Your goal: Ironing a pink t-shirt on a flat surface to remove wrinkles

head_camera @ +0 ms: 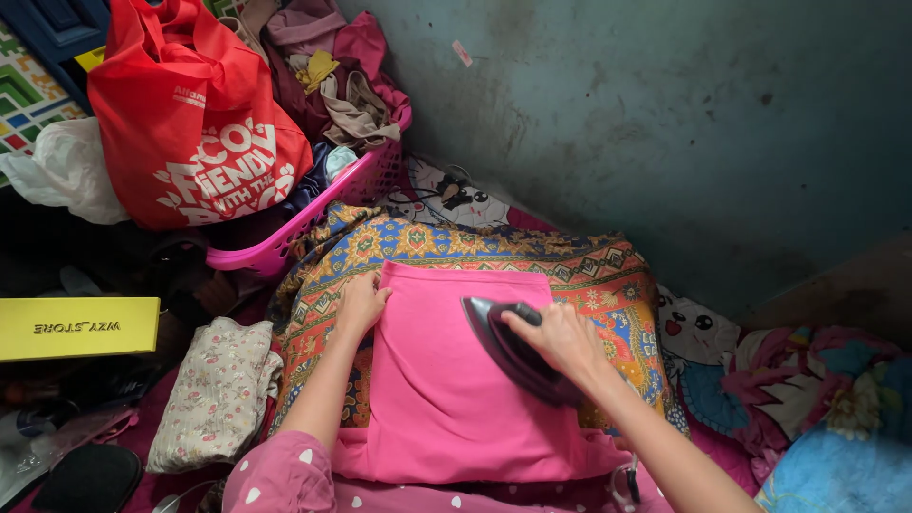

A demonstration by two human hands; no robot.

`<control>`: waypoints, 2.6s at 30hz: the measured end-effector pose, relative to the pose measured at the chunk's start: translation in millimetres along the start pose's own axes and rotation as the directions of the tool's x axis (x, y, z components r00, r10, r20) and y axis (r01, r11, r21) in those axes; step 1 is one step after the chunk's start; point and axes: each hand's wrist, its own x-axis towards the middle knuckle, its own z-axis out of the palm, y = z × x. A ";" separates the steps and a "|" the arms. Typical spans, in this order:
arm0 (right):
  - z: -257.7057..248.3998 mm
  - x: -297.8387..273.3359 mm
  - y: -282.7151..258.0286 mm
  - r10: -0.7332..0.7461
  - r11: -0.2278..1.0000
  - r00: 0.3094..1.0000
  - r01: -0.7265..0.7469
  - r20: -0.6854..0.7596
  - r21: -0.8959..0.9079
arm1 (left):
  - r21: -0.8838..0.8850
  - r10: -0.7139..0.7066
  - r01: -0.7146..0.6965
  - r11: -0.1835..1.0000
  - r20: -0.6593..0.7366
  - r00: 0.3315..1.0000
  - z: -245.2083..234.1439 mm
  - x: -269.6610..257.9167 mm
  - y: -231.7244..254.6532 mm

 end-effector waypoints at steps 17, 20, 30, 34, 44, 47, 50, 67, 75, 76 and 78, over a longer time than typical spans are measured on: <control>-6.6 23.3 104.6 0.297 0.943 0.931 -0.321 -0.214 -0.087 | 0.085 -0.041 0.038 0.996 0.038 0.998 -11.8 -8.3 14.7; -2.3 47.9 144.7 0.393 0.906 0.885 -0.420 -0.250 -0.061 | 0.088 -0.058 0.054 0.995 0.039 0.998 -7.0 -4.1 11.5; -8.1 64.8 99.3 0.074 0.924 0.899 -0.225 -0.432 -0.310 | -0.116 0.031 -0.038 0.992 -0.066 0.997 9.8 13.1 28.9; 118.8 141.9 148.7 -0.122 0.992 0.944 0.129 -0.307 0.006 | -0.215 0.113 -0.131 0.968 -0.095 0.989 7.1 19.0 32.2; 75.1 167.0 102.6 -0.038 0.923 0.946 0.157 -0.323 0.351 | -0.230 0.031 -0.010 0.973 0.090 0.995 -91.5 51.9 101.0; -36.8 153.3 53.5 -0.015 0.609 0.886 0.375 -0.463 0.699 | -0.096 0.539 -0.667 0.739 -0.509 0.671 -136.7 73.4 148.8; -136.3 136.9 13.1 0.050 0.277 0.891 0.422 -0.452 0.863 | -0.257 0.389 -0.658 0.708 -0.636 0.667 -205.3 51.5 221.5; 4.9 -24.0 98.0 -0.144 0.590 0.914 0.387 -0.380 0.709 | -0.286 0.474 -0.537 0.794 -0.264 0.840 -162.2 -180.0 78.7; 61.0 -56.6 140.0 -0.136 0.600 0.975 0.221 -0.175 0.769 | -0.270 0.319 -0.294 0.917 0.050 0.947 -121.4 -229.2 22.4; 54.7 -60.5 138.0 -0.136 0.623 0.979 0.204 -0.152 0.755 | -0.283 0.333 -0.302 0.910 0.066 0.941 -123.2 -233.1 22.5; 51.6 -67.9 138.5 -0.135 0.648 0.981 0.191 -0.136 0.737 | -0.235 0.377 -0.352 0.906 0.072 0.923 -130.5 -238.6 25.1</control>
